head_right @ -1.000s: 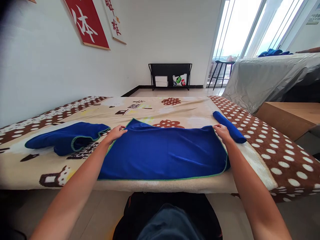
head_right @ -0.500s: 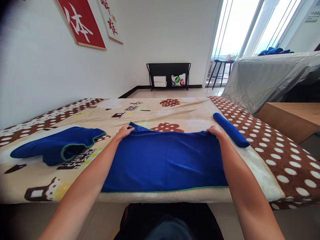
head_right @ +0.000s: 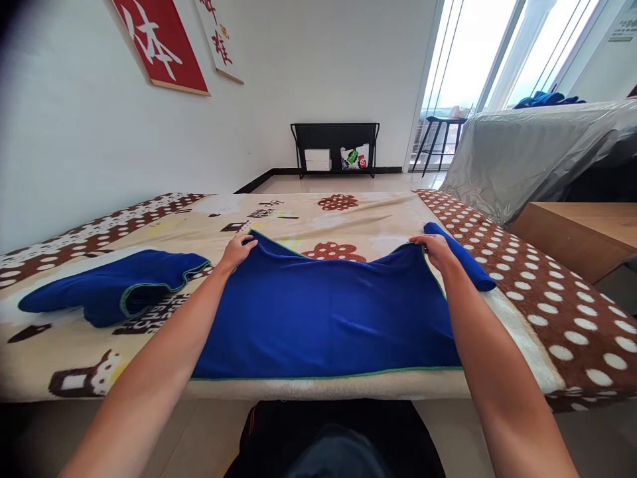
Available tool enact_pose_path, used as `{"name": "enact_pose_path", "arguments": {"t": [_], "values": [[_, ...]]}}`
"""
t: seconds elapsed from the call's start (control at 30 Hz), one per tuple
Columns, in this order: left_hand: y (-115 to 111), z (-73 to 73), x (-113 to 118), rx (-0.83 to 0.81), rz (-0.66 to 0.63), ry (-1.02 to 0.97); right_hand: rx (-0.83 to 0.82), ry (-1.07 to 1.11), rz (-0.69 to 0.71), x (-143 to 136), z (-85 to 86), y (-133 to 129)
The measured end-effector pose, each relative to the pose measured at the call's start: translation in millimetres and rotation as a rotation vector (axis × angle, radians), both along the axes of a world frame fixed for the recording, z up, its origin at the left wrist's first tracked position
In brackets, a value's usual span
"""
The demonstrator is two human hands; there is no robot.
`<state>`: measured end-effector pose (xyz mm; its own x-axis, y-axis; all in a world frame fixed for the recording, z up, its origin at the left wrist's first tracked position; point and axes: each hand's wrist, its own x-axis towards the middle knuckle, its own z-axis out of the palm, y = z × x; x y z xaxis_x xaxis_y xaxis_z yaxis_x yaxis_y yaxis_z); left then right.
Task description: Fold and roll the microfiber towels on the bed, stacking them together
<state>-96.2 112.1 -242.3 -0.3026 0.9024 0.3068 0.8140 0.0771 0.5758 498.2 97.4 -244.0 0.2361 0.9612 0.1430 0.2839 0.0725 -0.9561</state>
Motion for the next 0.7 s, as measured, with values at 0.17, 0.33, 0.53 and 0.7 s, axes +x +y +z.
{"name": "enact_pose_path", "arguments": {"t": [0.17, 0.33, 0.53, 0.7], "values": [[0, 7.4, -16, 0.035, -0.086, 0.008, -0.025, -0.299, -0.060, 7, 7.8, -2], [-2, 12.2, -26, 0.045, -0.120, 0.030, 0.057, -0.507, -0.240, 7, 16.9, 3], [-5, 13.1, -33, -0.017, -0.162, 0.071, 0.085, -0.525, -0.460, 10, 10.8, 1], [-9, 10.7, -36, -0.096, -0.192, 0.123, 0.068, -0.448, -0.502, 16, 6.0, -6]]}}
